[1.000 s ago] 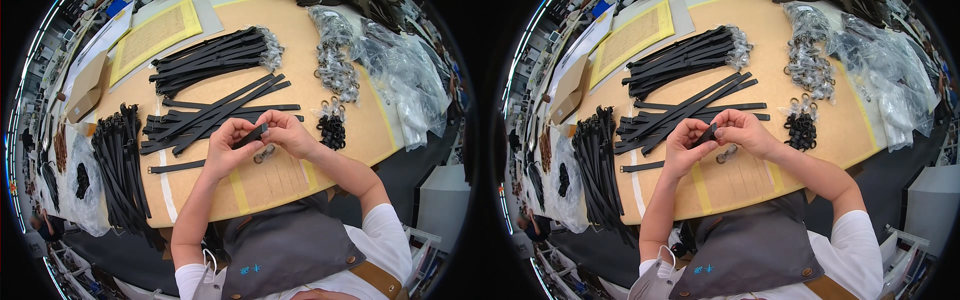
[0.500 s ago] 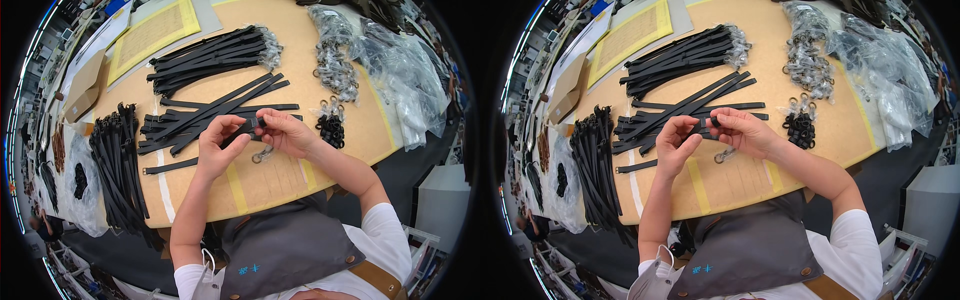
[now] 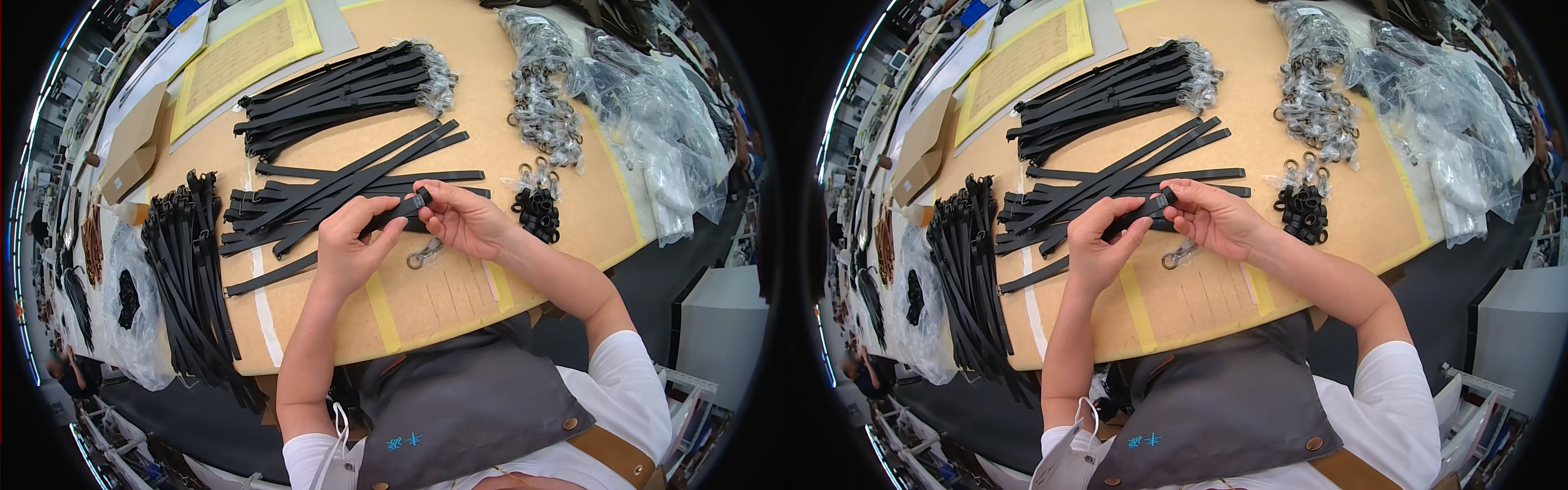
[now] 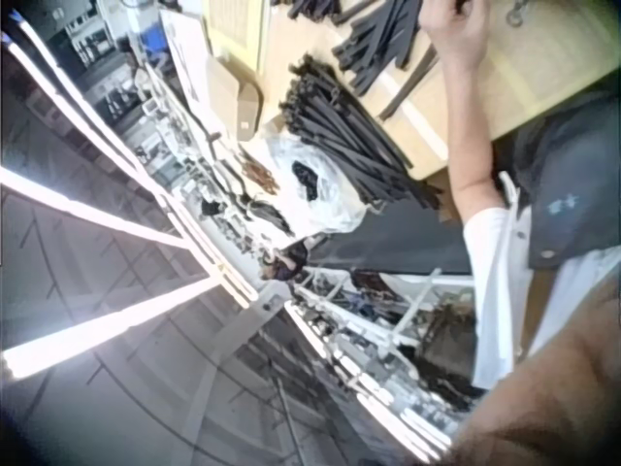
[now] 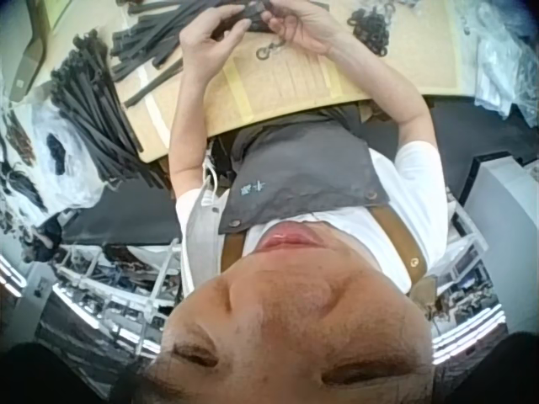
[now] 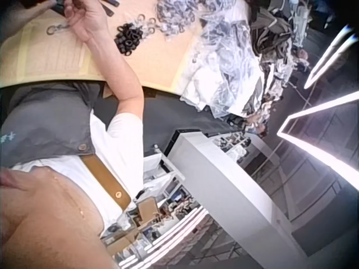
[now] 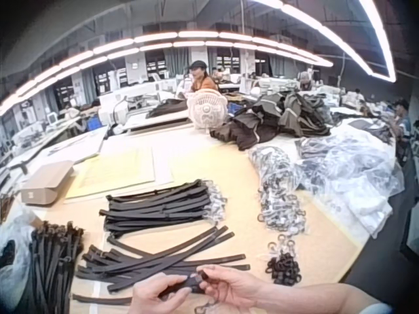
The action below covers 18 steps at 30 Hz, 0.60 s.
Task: The person assembles black fabric straps by attaching metal D-rings and black plastic buckles. They pick up a strap, thread a D-ring through the end, and secure it with a buckle, repeating this process for multiple units on a workbench.
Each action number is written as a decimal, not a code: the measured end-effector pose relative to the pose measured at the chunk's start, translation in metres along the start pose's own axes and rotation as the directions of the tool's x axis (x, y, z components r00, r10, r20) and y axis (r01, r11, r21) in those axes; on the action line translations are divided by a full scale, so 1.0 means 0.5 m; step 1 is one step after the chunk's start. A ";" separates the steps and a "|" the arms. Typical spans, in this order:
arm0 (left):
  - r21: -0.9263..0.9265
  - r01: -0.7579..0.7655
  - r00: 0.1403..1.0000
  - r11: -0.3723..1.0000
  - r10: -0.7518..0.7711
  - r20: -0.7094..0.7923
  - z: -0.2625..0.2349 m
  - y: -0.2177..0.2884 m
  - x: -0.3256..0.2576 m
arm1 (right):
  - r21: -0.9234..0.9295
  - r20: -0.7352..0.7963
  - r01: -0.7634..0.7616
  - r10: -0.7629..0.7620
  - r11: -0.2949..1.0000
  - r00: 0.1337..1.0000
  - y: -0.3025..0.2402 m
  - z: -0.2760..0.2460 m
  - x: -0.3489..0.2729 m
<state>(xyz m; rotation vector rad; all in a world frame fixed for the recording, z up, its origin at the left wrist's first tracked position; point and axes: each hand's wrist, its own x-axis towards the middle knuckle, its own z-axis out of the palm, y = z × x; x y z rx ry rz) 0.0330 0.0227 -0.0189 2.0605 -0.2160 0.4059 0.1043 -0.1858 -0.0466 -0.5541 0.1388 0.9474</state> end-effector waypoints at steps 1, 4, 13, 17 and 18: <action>0.015 -0.001 1.000 1.000 0.001 -0.009 0.001 0.001 0.000 | -0.018 -0.014 -0.007 0.007 1.000 1.000 0.000 0.000 0.000; 0.080 -0.017 1.000 0.997 0.017 0.006 -0.003 0.003 0.000 | -0.068 -0.044 -0.002 -0.001 0.998 0.999 0.000 0.002 -0.001; 0.074 -0.080 0.996 0.994 0.083 -0.034 0.002 0.000 -0.001 | -0.342 -0.010 0.077 -0.086 0.937 0.996 -0.001 0.002 -0.003; 0.101 -0.077 0.997 0.992 0.078 -0.004 -0.002 0.003 -0.003 | -0.504 0.022 0.167 -0.180 0.848 0.983 0.001 0.006 -0.004; 0.108 -0.062 0.998 0.992 0.060 0.021 -0.005 0.009 -0.003 | -0.542 0.036 0.177 -0.187 0.821 0.982 -0.001 0.004 -0.004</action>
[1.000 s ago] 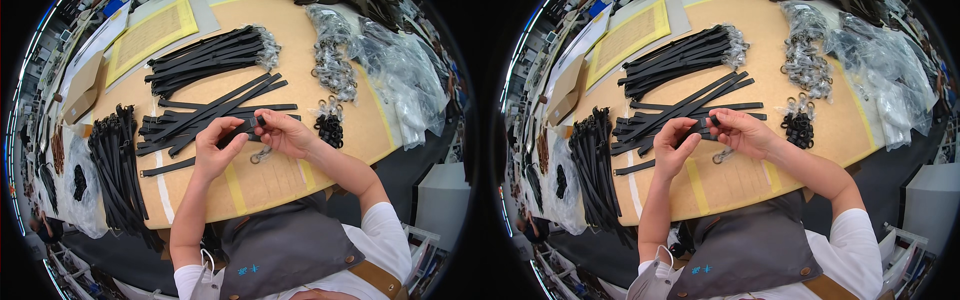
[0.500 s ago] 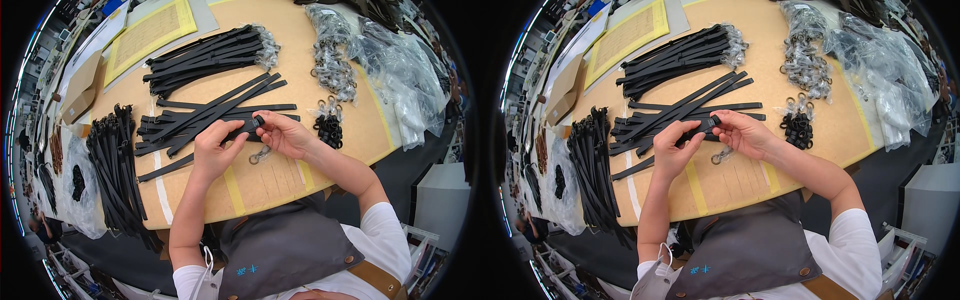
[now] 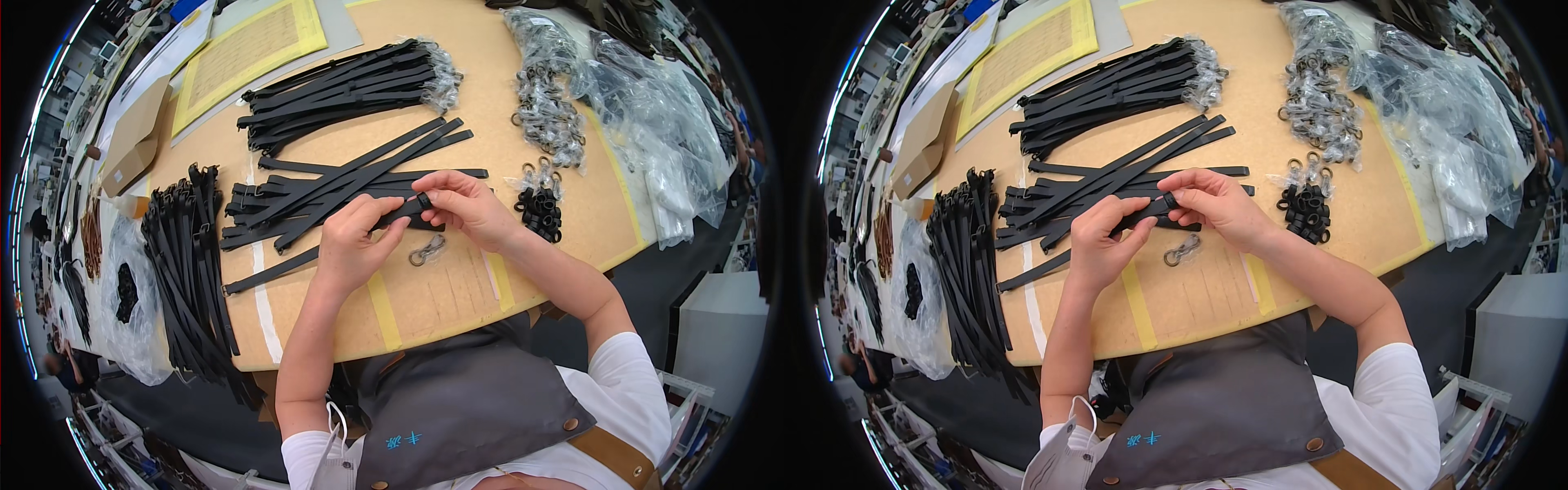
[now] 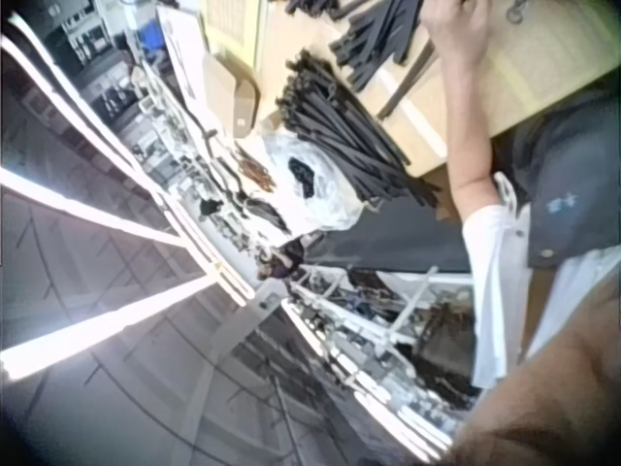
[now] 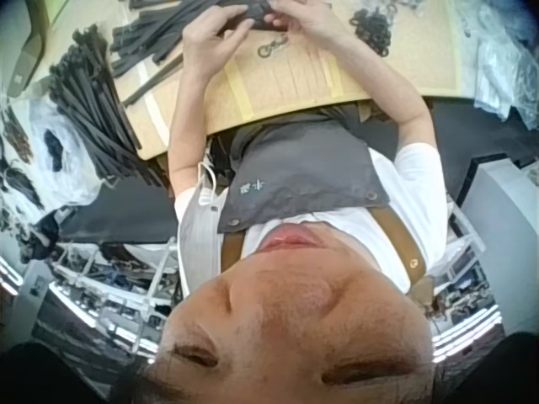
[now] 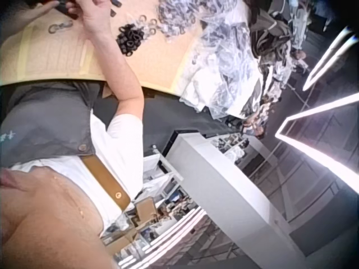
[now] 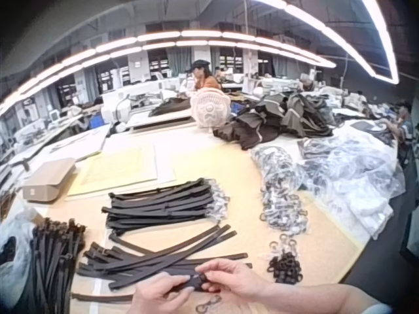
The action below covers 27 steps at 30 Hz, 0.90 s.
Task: The person assembles black fabric straps by attaching metal D-rings and black plastic buckles. They pick up a strap, thread a D-ring through the end, and secure it with a buckle, repeating this process for multiple units on a workbench.
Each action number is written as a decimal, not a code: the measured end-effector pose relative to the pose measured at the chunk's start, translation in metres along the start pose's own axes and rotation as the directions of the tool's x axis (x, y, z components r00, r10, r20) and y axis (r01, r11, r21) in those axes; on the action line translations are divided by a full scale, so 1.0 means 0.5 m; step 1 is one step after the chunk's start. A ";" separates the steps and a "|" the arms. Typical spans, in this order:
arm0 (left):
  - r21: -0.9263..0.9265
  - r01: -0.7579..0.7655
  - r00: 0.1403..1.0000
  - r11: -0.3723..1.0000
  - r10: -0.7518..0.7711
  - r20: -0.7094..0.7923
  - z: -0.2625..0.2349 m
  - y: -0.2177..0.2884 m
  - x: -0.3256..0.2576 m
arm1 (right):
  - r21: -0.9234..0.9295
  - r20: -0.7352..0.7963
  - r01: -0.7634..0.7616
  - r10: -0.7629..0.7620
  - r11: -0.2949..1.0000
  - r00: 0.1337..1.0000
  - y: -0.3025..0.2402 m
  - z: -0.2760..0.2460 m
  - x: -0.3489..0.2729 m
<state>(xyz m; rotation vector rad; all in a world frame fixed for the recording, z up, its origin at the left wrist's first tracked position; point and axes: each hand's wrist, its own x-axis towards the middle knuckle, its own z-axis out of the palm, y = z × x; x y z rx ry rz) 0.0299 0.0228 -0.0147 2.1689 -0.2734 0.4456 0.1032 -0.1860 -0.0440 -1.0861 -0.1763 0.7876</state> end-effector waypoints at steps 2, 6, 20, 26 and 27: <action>-0.001 0.011 1.000 1.000 -0.011 0.017 -0.003 0.001 -0.001 | -0.092 0.019 0.025 -0.024 0.995 1.000 -0.003 -0.008 0.004; -0.026 0.013 1.000 1.000 -0.013 0.004 0.000 -0.004 -0.002 | -0.188 0.029 0.020 -0.015 0.982 0.999 -0.018 -0.007 0.006; -0.032 0.005 1.000 0.999 -0.006 -0.025 -0.001 -0.006 -0.002 | 0.004 -0.087 0.076 -0.075 0.997 0.993 -0.024 -0.012 0.020; 0.016 0.023 1.000 1.000 -0.023 -0.016 0.002 0.001 -0.001 | 0.030 -0.070 0.043 -0.041 0.999 0.997 0.005 0.003 0.009; 0.016 -0.002 1.000 1.000 0.002 -0.030 0.004 -0.007 -0.001 | 0.010 -0.064 0.056 -0.055 0.998 0.996 0.009 0.003 0.008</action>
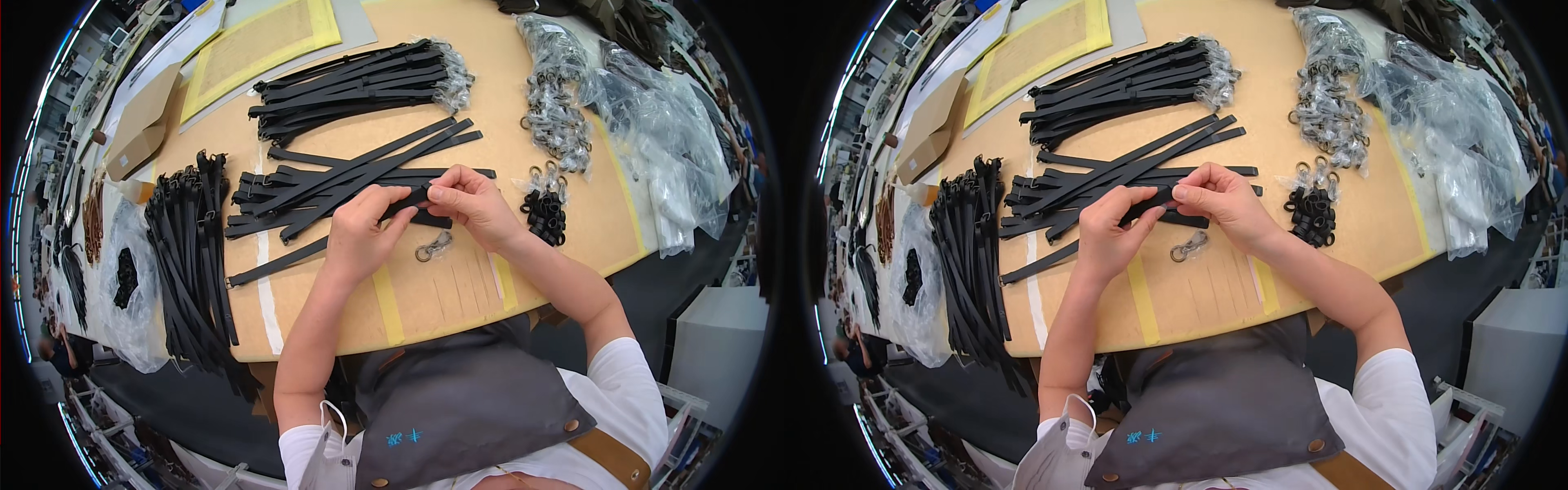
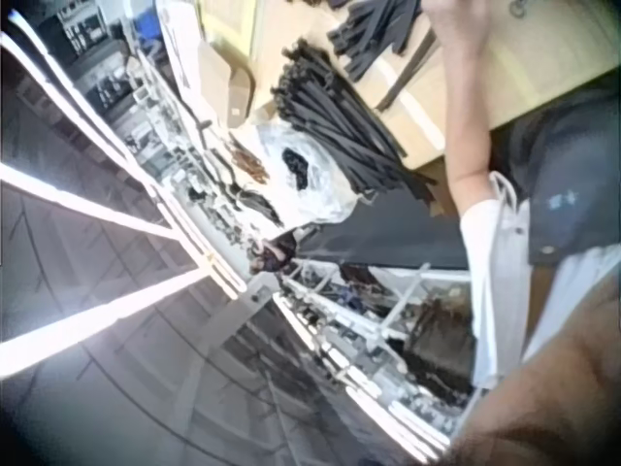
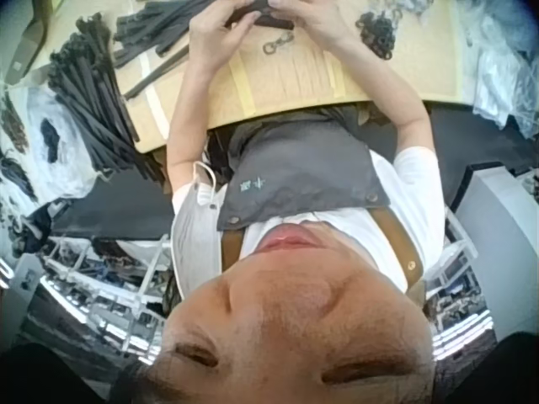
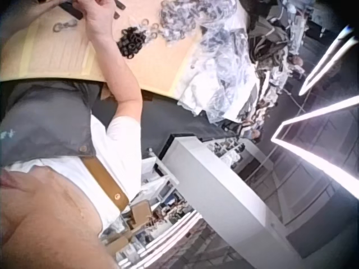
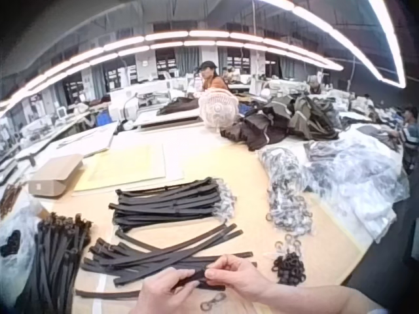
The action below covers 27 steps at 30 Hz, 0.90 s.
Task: The person assembles black fabric straps by attaching metal D-rings and black plastic buckles. They pick up a strap, thread a D-ring through the end, and secure it with a buckle, repeating this process for multiple units on a workbench.
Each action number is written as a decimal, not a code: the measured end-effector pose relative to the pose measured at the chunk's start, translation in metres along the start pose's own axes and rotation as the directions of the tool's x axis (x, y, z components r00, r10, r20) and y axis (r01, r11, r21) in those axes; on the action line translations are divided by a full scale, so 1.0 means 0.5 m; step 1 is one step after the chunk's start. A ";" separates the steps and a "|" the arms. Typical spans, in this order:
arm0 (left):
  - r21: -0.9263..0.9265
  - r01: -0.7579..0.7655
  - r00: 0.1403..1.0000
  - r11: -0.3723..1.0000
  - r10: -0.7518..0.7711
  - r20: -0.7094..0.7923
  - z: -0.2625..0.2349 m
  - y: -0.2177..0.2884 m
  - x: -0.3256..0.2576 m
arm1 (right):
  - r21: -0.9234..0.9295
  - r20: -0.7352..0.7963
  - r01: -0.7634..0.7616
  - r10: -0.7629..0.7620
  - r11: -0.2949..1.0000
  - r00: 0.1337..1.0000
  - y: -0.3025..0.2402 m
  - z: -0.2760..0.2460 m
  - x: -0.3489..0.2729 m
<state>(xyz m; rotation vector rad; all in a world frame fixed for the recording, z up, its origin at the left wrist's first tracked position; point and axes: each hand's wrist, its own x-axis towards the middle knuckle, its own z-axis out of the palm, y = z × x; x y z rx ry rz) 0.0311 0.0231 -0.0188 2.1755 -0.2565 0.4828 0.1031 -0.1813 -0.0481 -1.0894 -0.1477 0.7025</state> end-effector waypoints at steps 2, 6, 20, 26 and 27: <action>-0.026 -0.034 0.999 0.999 0.033 -0.021 0.009 -0.004 -0.002 | -0.038 0.018 0.031 -0.030 0.999 0.999 0.004 -0.002 0.006; -0.066 -0.068 0.996 0.996 0.071 0.048 0.017 0.005 -0.001 | -0.071 0.131 0.071 -0.061 0.995 0.989 -0.005 0.022 -0.007; -0.156 0.085 0.995 0.984 -0.075 0.066 -0.023 -0.021 0.006 | -0.797 0.595 0.590 0.002 0.132 0.804 -0.044 0.015 -0.038; -0.224 0.192 0.980 0.956 -0.176 0.088 -0.024 -0.016 0.002 | -0.388 0.282 0.144 -0.031 0.911 0.959 -0.048 -0.009 -0.013; -0.235 0.207 0.977 0.950 -0.190 0.093 -0.025 -0.016 0.001 | -0.246 0.274 0.068 0.002 0.967 0.962 -0.059 -0.014 -0.013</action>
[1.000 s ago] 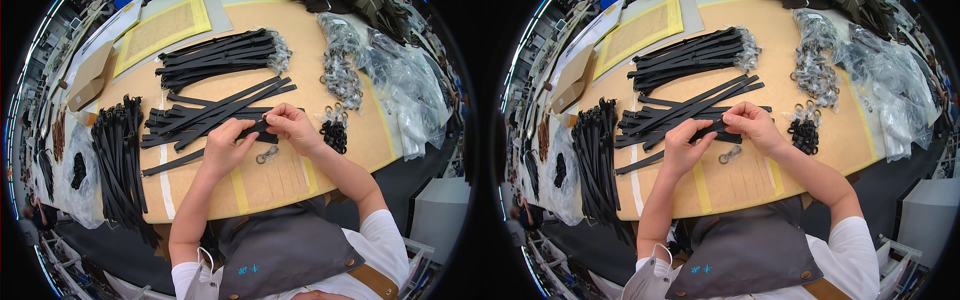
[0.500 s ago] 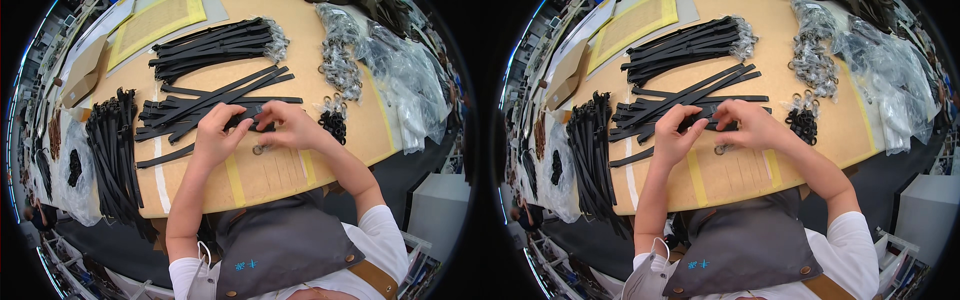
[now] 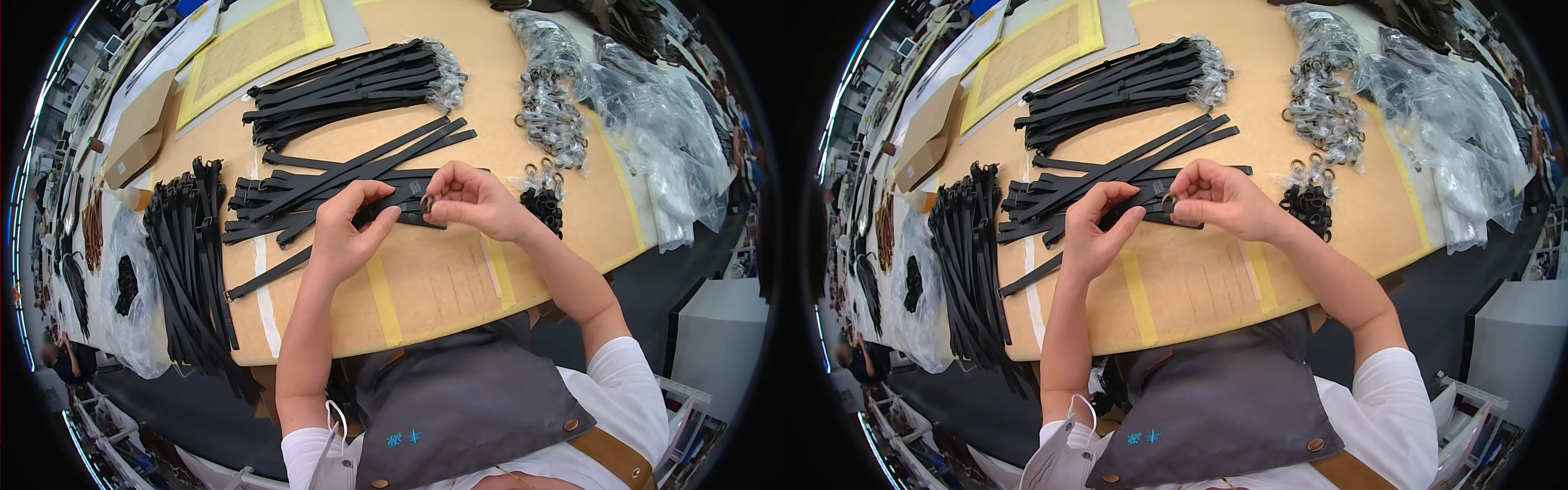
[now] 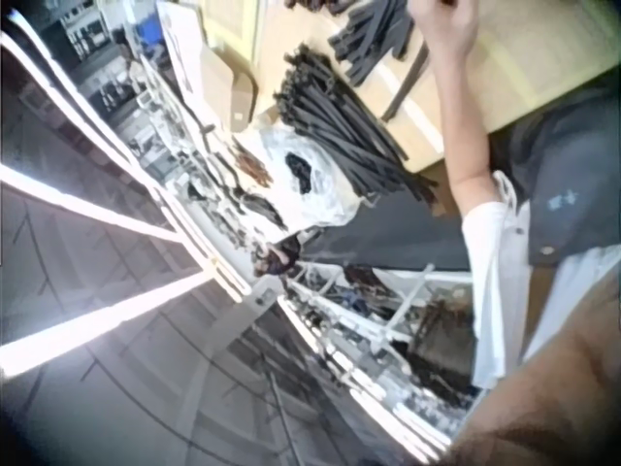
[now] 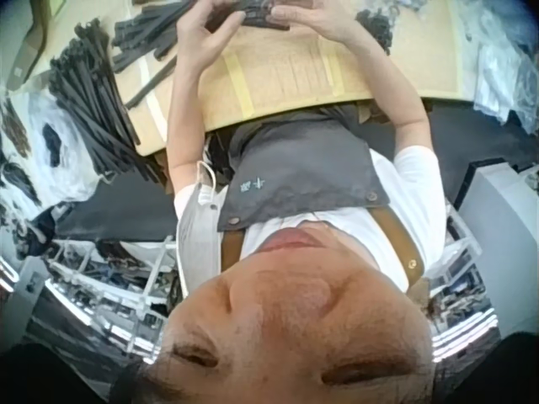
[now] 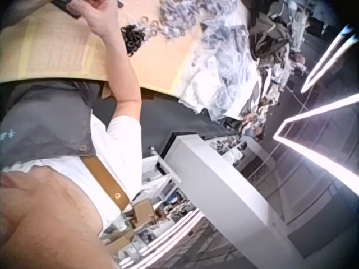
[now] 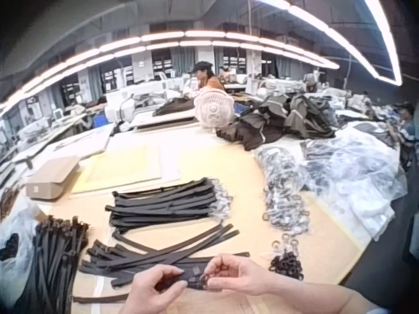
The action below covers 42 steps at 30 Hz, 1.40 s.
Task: The person assembles black fabric straps by attaching metal D-rings and black plastic buckles. They pick up a strap, thread a D-ring through the end, and secure it with a buckle, repeating this process for multiple units on a workbench.
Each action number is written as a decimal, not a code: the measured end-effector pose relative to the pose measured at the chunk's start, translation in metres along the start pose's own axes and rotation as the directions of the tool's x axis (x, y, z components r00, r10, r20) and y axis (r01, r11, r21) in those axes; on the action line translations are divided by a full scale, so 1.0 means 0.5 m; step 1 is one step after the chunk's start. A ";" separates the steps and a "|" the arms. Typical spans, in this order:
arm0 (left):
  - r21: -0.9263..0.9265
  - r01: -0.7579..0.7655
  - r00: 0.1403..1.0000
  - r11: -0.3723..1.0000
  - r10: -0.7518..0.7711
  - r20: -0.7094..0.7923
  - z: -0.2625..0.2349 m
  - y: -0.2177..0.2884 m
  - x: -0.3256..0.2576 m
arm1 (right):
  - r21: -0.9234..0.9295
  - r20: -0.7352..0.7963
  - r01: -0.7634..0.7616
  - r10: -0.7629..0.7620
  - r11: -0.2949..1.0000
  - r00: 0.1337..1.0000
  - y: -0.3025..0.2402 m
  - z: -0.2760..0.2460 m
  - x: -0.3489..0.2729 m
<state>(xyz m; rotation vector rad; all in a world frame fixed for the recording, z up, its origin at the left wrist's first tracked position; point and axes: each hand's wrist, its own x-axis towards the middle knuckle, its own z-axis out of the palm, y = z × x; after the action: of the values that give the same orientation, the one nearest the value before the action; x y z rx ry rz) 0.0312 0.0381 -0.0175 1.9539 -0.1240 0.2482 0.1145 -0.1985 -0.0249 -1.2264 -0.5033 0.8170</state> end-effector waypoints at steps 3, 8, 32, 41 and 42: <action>-0.032 0.021 0.998 0.999 -0.020 0.054 -0.007 0.006 -0.003 | 0.153 -0.032 0.065 -0.061 0.986 0.998 0.001 -0.010 0.007; -0.197 0.057 0.993 0.979 -0.034 0.117 0.001 0.010 -0.009 | 0.268 -0.008 -0.031 0.035 0.963 0.999 0.001 0.003 0.002; -0.128 0.048 0.994 0.991 -0.034 0.108 0.008 0.046 -0.021 | 0.445 0.180 -0.170 0.098 0.879 0.979 0.041 0.005 0.004; 0.013 -0.120 0.977 0.993 0.116 0.178 0.019 0.058 -0.024 | 0.119 0.192 -0.308 0.283 0.944 0.940 0.010 0.021 -0.003; 0.024 -0.168 0.973 0.985 0.162 0.167 0.025 0.050 -0.026 | 0.017 0.150 -0.267 0.262 0.963 0.953 0.006 0.034 -0.005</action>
<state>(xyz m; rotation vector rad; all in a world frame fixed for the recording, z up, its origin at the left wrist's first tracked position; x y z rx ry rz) 0.0149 0.0167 -0.0027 2.0028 -0.3939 0.1994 0.0997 -0.1898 -0.0228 -1.2201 -0.4444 1.1462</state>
